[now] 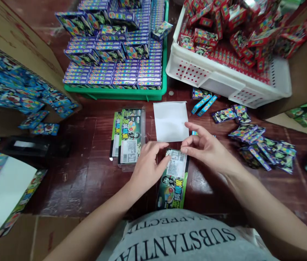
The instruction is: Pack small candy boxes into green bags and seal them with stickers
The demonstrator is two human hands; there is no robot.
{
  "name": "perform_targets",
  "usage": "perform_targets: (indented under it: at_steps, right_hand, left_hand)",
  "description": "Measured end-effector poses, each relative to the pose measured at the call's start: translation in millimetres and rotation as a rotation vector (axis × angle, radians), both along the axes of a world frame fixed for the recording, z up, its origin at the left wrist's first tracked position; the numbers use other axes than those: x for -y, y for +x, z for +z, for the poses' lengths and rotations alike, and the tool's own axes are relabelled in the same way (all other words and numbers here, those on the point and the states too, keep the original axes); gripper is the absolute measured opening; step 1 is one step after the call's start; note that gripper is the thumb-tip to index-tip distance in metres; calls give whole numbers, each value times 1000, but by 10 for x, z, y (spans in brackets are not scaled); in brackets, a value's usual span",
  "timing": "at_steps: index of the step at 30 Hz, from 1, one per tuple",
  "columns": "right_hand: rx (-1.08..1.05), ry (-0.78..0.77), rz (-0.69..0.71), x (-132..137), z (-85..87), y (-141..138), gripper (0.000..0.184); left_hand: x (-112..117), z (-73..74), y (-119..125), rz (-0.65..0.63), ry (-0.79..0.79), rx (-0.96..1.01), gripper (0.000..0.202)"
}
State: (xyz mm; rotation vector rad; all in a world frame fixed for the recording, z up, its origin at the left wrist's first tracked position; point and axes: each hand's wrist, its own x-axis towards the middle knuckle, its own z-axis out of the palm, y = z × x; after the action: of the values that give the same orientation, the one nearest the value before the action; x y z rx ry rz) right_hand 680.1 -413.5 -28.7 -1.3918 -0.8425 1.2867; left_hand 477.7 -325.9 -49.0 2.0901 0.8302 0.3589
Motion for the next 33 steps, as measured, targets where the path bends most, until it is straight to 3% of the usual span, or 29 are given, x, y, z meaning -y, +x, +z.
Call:
perform_targets:
  at_steps: [3, 6, 10, 14, 17, 20, 22, 26, 30, 33]
  right_hand:
    - [23, 3, -72, 26, 32, 34, 75]
    - [8, -8, -91, 83, 57, 15, 73]
    - [-28, 13, 3, 123, 41, -78, 80]
    - [1, 50, 80, 62, -41, -141, 85]
    - [52, 42, 104, 24, -107, -154, 86]
    - [214, 69, 74, 45, -123, -168, 89]
    - [449, 135, 42, 85, -107, -192, 90]
    - [889, 284, 134, 146, -99, -279, 82]
    - [956, 261, 206, 124, -135, -357, 82]
    - [858, 244, 201, 173, -112, -344, 79]
  left_hand:
    - [4, -34, 71, -115, 137, -34, 33]
    - [-17, -31, 99, -135, 111, -52, 30]
    - [-82, 16, 52, -110, -133, 41, 18]
    - [-82, -2, 15, -83, -475, 85, 25]
    - [-44, -25, 7, -19, -571, 104, 28]
    - [-32, -8, -5, 24, -593, 120, 28]
    - [-43, 17, -22, 32, -609, 127, 27]
    - [-66, 45, -53, 26, -602, 124, 25]
    - [-96, 12, -79, 0, -587, 122, 23]
    - [-218, 4, -182, 10, -587, 188, 23]
